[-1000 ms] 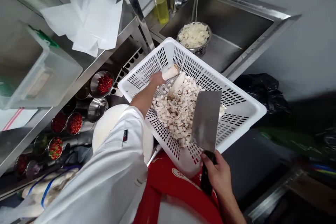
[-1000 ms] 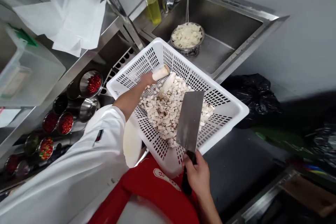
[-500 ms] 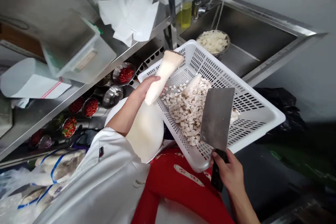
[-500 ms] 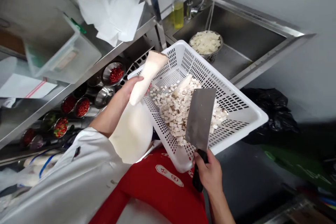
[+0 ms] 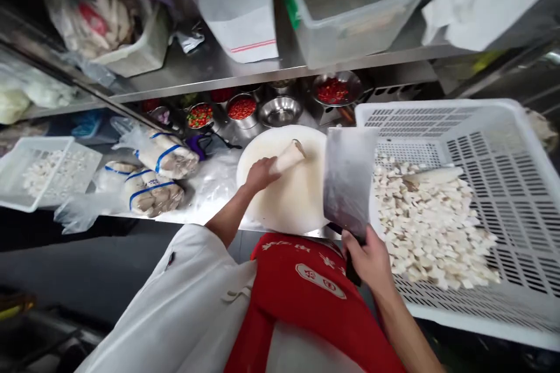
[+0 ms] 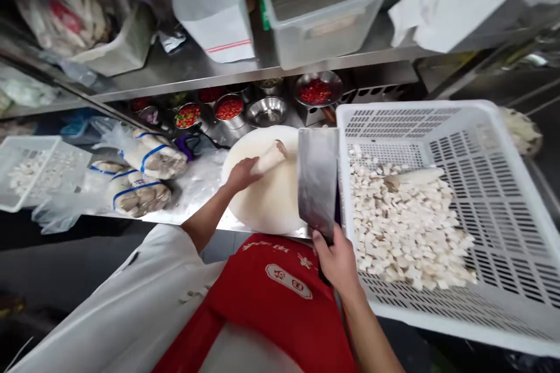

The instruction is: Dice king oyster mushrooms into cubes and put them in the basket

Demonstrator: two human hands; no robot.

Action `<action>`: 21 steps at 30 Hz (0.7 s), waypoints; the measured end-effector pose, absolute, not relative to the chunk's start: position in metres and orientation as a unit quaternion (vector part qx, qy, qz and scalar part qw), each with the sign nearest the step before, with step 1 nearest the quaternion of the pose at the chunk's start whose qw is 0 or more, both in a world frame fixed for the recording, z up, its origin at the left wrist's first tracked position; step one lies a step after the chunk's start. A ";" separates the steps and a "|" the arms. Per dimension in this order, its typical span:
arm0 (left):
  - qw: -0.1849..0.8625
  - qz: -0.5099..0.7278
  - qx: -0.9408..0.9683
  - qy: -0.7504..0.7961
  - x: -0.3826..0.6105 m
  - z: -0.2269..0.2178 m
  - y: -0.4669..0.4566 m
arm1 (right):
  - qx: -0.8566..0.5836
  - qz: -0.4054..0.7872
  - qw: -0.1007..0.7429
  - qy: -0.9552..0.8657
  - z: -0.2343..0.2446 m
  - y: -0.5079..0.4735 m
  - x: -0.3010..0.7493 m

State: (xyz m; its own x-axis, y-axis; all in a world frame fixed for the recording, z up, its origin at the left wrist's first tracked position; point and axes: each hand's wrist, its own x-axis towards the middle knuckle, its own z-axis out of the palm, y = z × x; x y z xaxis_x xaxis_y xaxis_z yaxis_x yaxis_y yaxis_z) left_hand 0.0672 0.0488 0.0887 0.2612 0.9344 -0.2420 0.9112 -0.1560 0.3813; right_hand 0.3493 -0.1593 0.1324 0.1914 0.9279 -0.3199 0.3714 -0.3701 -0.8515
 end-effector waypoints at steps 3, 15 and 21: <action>0.198 -0.008 0.763 0.615 0.052 0.071 0.039 | -0.696 0.389 0.230 -0.559 0.126 -0.122 0.316; 0.244 -0.005 0.750 0.615 0.041 0.067 0.017 | -0.662 0.210 0.030 -0.719 0.123 -0.057 0.242; 0.308 -0.022 0.748 0.588 0.046 0.074 0.009 | -0.641 0.208 -0.010 -0.739 0.117 -0.058 0.258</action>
